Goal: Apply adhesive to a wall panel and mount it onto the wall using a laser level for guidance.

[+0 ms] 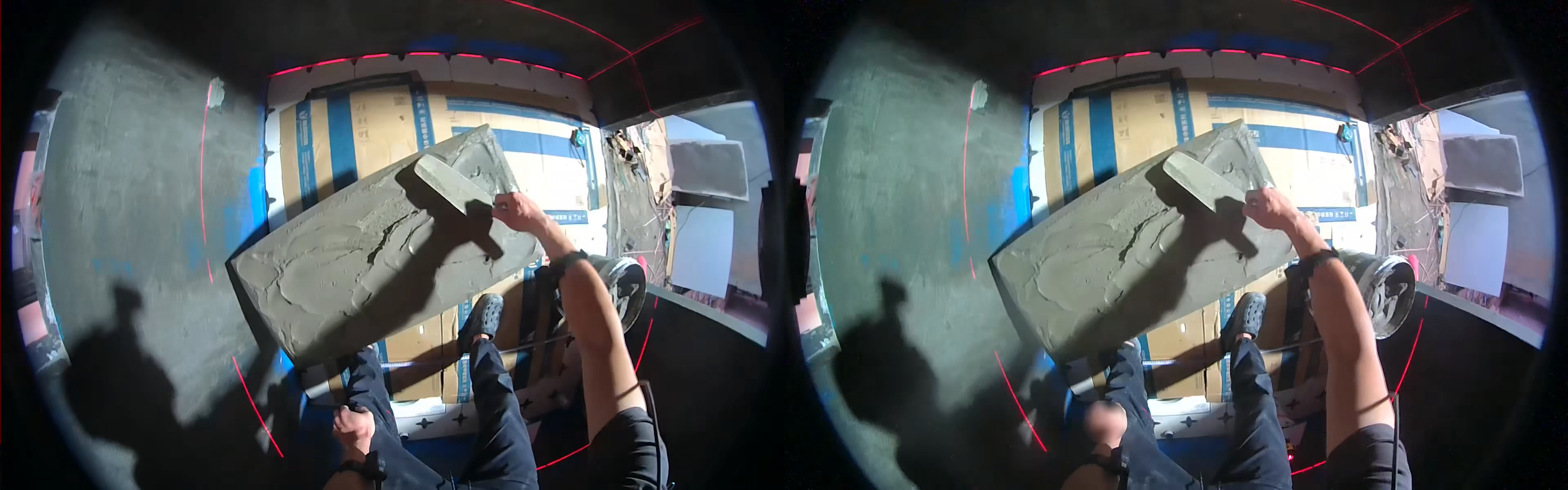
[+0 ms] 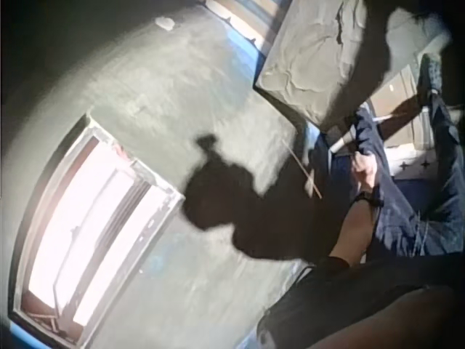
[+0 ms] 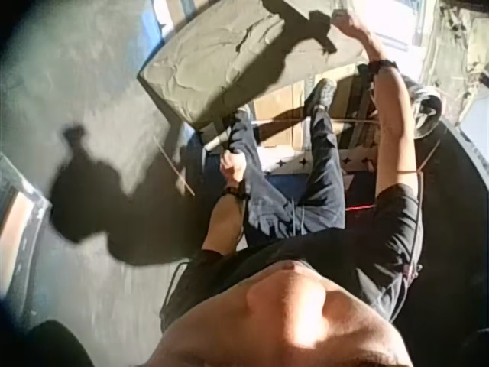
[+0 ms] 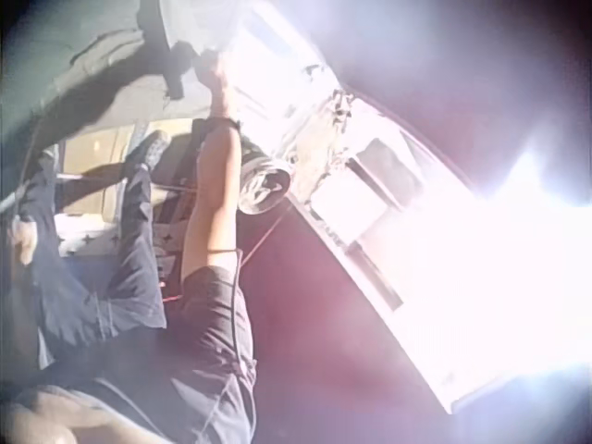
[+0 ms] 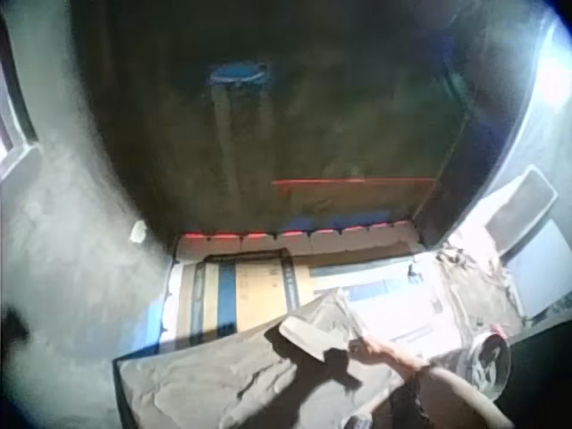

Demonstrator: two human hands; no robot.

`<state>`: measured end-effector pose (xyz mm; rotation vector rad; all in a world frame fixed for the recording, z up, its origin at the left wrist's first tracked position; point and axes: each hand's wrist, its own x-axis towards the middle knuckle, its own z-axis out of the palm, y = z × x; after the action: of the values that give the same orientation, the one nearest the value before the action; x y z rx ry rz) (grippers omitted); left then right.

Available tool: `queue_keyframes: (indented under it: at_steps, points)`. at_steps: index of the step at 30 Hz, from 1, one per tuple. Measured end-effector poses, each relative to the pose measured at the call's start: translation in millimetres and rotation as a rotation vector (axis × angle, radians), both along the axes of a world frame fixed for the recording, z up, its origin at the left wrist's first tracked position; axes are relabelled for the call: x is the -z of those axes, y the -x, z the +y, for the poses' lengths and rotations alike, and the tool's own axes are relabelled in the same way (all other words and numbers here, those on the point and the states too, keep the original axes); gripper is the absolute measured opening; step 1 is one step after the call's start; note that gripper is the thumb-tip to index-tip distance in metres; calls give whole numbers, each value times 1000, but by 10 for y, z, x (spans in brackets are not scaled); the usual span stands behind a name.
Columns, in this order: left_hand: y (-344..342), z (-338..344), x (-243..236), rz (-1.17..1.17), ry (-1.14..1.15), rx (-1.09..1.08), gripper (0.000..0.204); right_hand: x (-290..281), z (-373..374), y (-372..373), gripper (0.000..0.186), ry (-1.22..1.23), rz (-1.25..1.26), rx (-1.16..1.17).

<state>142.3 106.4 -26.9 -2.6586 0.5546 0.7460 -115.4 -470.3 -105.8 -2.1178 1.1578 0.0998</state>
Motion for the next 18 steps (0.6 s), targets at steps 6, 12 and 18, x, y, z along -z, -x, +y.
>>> queue_keyframes:
  at_steps: [6,12,18]
  points:
    - [-103,-67,-135,113,-143,-147,41,-236,312,-521,27,26,244,-349]
    - [-55,-45,-60,57,-31,-90,35,-483,500,-649,28,75,190,-81]
    - [-103,79,-10,-10,-12,-48,33,-349,979,-1121,29,-1,286,-241]
